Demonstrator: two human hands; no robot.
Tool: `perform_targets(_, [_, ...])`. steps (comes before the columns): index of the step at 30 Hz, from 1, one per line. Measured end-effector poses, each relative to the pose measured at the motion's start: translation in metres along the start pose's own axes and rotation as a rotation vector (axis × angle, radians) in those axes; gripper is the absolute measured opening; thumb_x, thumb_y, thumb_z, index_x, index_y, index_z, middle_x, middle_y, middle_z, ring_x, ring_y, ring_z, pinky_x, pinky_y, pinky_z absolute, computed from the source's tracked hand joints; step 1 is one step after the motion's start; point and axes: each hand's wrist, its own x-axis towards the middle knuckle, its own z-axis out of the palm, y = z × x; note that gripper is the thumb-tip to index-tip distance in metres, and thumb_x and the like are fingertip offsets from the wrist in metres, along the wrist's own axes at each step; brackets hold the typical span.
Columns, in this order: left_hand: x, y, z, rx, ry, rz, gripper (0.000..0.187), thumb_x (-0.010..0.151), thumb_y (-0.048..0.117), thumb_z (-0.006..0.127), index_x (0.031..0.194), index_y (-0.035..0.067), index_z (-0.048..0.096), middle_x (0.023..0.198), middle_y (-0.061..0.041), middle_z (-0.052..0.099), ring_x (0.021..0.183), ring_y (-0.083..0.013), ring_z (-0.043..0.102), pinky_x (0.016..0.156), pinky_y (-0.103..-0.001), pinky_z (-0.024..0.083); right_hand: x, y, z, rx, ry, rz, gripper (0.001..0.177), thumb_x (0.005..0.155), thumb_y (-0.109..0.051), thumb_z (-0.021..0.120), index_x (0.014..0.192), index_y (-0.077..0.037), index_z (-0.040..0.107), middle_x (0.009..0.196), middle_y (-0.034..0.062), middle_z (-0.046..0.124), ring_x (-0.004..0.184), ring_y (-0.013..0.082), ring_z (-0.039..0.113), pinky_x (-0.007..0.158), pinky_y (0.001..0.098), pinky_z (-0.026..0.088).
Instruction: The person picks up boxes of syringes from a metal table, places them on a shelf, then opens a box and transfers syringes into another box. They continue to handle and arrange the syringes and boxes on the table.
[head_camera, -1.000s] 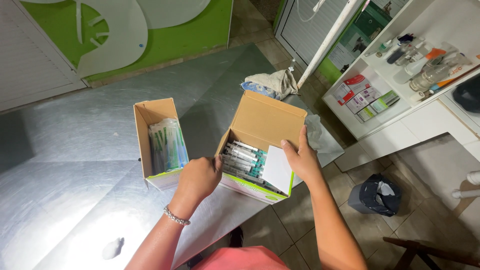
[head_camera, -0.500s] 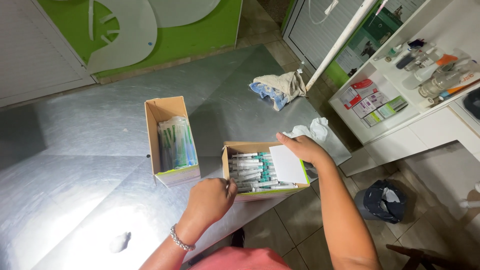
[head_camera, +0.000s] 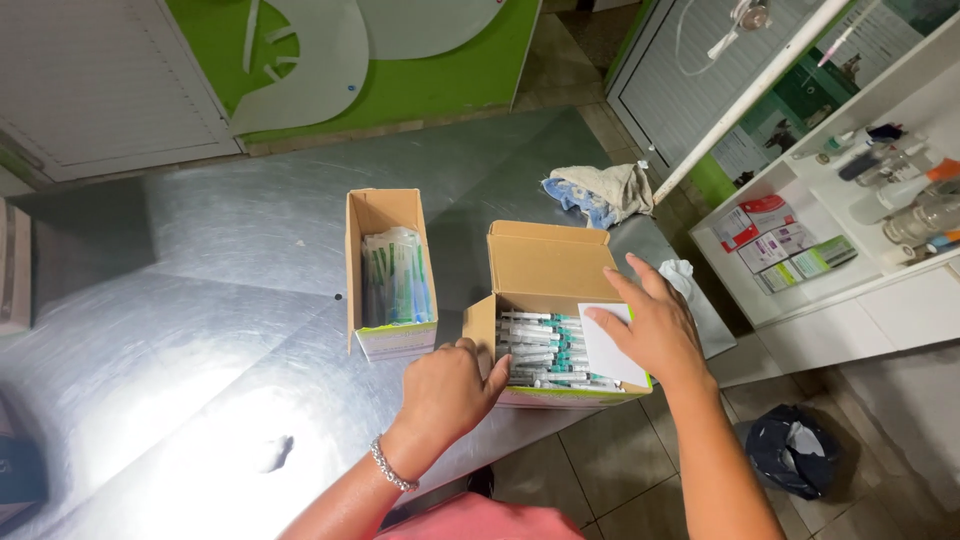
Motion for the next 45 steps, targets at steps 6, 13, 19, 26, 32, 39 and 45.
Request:
perform_targets(6, [0.014, -0.008, 0.021, -0.045, 0.131, 0.084, 0.05, 0.097, 0.05, 0.057, 0.111, 0.002, 0.051, 0.092, -0.02, 0.066, 0.083, -0.0455, 0.074, 0.071, -0.05, 0.06, 0.011, -0.035, -0.025, 0.11, -0.253, -0.08, 0.081, 0.083, -0.051, 0.076, 0.154, -0.028, 0.047, 0.166, 0.0038, 0.038, 0.152, 0.0263, 0.035, 0.125, 0.0416, 0.031])
perform_targets(13, [0.047, -0.007, 0.036, -0.019, 0.326, 0.191, 0.063, 0.084, 0.039, 0.075, 0.12, -0.006, 0.051, 0.106, -0.023, 0.058, 0.097, -0.0501, 0.066, 0.081, -0.055, 0.057, 0.04, -0.036, 0.002, -0.072, -0.4, 0.084, 0.044, 0.092, -0.066, 0.056, 0.122, -0.039, 0.076, 0.118, -0.0045, 0.078, 0.122, 0.0241, 0.067, 0.108, 0.0405, 0.047])
perform_targets(19, [0.083, -0.02, 0.049, -0.639, 0.198, 0.17, 0.074, 0.086, 0.022, 0.07, 0.151, 0.002, 0.04, 0.143, -0.029, 0.046, 0.138, -0.0516, 0.042, 0.115, -0.055, 0.035, 0.046, -0.018, 0.027, -0.141, -0.295, -0.032, 0.048, 0.094, -0.068, 0.052, 0.087, -0.027, 0.076, 0.076, 0.0014, 0.075, 0.092, 0.0281, 0.074, 0.091, 0.0429, 0.052])
perform_targets(26, [0.084, -0.019, 0.053, -1.195, 0.012, 0.048, 0.039, 0.092, 0.029, 0.068, 0.124, 0.007, 0.066, 0.098, -0.009, 0.058, 0.093, -0.0208, 0.054, 0.084, -0.037, 0.046, 0.028, -0.013, 0.025, -0.171, -0.173, -0.043, 0.048, 0.097, -0.067, 0.048, 0.086, -0.026, 0.07, 0.075, 0.0014, 0.072, 0.085, 0.0273, 0.075, 0.085, 0.044, 0.054])
perform_targets(32, [0.085, -0.01, 0.038, -0.822, 0.189, 0.154, 0.046, 0.085, 0.033, 0.073, 0.123, 0.009, 0.062, 0.107, -0.016, 0.056, 0.102, -0.0356, 0.059, 0.092, -0.046, 0.046, 0.016, -0.01, 0.009, -0.118, 0.34, -0.256, 0.031, 0.093, -0.058, 0.063, 0.084, -0.029, 0.066, 0.067, -0.0043, 0.064, 0.071, 0.0215, 0.072, 0.07, 0.0378, 0.057])
perform_targets(39, [0.078, -0.01, 0.006, -0.123, -0.035, 0.132, 0.071, 0.079, 0.059, 0.071, 0.131, 0.013, 0.057, 0.121, -0.022, 0.07, 0.132, -0.0412, 0.057, 0.119, -0.047, 0.032, 0.009, 0.006, 0.053, -0.144, 0.531, -0.385, 0.014, 0.096, -0.046, 0.062, 0.086, -0.036, 0.063, 0.07, -0.0118, 0.057, 0.074, 0.0104, 0.066, 0.068, 0.0296, 0.054])
perform_targets(45, [0.076, 0.026, -0.061, 0.047, -0.364, 0.266, 0.097, 0.078, 0.066, 0.062, 0.147, -0.002, 0.05, 0.152, -0.026, 0.05, 0.148, -0.0409, 0.04, 0.127, -0.052, 0.019, 0.002, -0.007, 0.04, -0.126, 0.624, -0.461, 0.012, 0.096, -0.031, 0.062, 0.084, -0.032, 0.06, 0.069, -0.0086, 0.054, 0.069, 0.0139, 0.064, 0.067, 0.0286, 0.054])
